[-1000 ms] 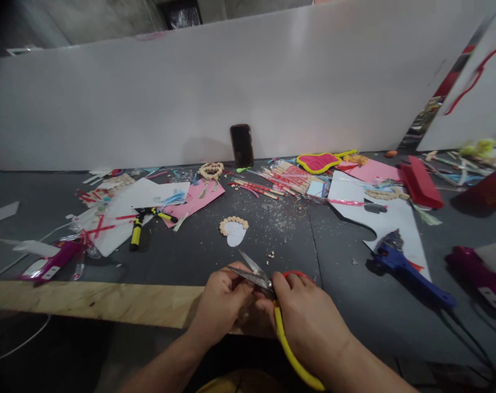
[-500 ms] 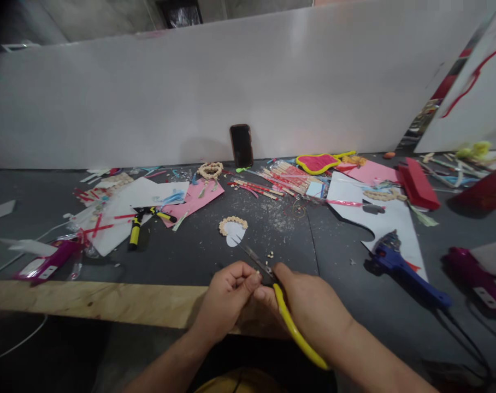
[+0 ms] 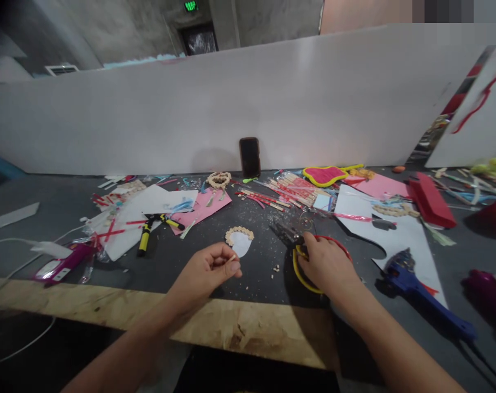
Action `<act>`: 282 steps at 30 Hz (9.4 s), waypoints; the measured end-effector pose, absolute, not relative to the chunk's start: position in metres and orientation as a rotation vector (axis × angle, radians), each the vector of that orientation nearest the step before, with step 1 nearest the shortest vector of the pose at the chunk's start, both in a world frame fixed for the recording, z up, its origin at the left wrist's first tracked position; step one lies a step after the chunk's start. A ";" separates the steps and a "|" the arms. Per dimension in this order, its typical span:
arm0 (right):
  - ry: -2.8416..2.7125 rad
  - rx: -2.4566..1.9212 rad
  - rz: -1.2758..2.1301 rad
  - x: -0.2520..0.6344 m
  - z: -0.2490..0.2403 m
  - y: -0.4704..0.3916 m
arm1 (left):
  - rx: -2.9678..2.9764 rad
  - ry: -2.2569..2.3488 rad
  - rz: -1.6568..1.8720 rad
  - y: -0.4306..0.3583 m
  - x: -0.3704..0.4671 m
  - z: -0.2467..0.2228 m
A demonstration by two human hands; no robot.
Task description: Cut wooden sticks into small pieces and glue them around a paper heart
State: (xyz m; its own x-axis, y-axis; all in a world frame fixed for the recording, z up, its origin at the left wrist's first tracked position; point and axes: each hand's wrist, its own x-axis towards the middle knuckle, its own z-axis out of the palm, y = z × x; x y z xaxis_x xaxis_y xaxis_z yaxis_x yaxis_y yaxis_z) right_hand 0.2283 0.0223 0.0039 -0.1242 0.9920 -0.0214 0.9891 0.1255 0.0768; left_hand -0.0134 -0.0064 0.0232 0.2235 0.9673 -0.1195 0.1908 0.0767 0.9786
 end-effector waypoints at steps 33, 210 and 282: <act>2.377 2.246 0.000 0.121 -0.015 0.326 | 0.506 0.733 0.796 0.081 -0.099 -0.031; 3.100 1.628 -0.227 0.200 0.005 -0.074 | 0.766 0.813 0.625 -0.042 0.010 0.008; 2.873 1.761 -0.013 0.198 -0.007 -0.061 | 1.248 1.205 0.992 -0.042 0.038 -0.003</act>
